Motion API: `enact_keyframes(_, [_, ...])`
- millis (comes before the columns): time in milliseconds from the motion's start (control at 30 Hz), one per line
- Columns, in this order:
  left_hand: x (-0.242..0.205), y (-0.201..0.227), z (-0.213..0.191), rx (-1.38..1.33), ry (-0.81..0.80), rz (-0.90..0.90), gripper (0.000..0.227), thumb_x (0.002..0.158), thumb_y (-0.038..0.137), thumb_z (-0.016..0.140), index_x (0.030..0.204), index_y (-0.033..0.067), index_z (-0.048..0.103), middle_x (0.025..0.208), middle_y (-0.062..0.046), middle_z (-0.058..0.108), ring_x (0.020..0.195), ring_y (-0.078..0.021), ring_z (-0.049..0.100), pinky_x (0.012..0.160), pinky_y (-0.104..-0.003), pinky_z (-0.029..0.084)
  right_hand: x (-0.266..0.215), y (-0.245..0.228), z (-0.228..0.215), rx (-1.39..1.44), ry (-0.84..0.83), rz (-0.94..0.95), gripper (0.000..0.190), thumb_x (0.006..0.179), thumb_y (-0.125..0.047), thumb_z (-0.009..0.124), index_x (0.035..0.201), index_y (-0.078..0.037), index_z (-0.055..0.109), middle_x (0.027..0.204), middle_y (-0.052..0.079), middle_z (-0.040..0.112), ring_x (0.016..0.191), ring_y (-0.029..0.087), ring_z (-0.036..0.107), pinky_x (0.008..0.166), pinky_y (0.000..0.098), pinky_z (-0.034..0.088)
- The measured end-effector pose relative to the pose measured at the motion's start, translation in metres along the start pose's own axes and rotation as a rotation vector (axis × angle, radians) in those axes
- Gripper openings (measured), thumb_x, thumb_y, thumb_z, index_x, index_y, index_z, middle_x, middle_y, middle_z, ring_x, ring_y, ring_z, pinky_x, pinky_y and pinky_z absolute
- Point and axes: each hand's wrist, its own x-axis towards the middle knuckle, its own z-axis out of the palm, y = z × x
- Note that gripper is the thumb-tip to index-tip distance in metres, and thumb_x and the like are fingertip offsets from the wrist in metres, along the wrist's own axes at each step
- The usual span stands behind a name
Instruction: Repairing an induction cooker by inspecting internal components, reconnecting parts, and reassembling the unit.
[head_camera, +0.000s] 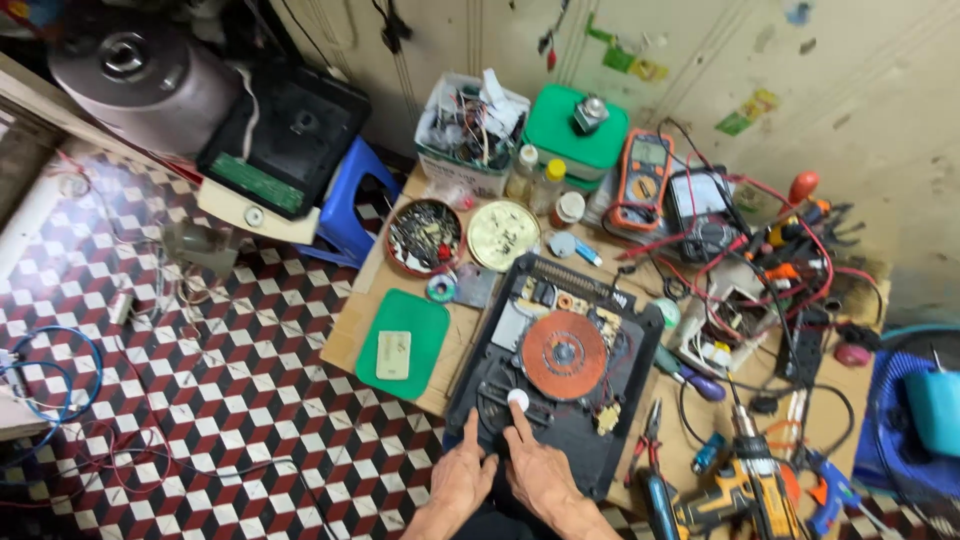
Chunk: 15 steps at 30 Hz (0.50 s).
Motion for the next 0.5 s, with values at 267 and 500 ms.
enact_keyframes(267, [0.001,0.033,-0.049,-0.251,0.148,0.089,0.058,0.091,0.025,0.066,0.145,0.0157,0.047,0.088,-0.011,0.076,0.082,-0.0337,0.074,0.074,-0.044,0.057,0.01,0.043,0.031,0.019,-0.028,-0.026,0.035,0.082,-0.008,0.071,0.111,-0.006,0.051,0.161,0.025,0.026,0.083,0.041,0.07,0.068,0.0489,0.058])
enact_keyframes(500, [0.059,0.017,-0.115,-0.377,0.446,0.0,0.026,0.098,0.032,0.065,0.102,0.0077,0.072,0.089,-0.011,0.079,0.084,-0.0291,0.076,0.076,-0.04,0.056,0.03,0.083,0.081,0.0,0.106,0.159,0.023,0.091,-0.027,0.069,0.108,-0.014,0.065,0.109,0.01,0.07,0.084,0.027,0.075,0.071,0.0413,0.06])
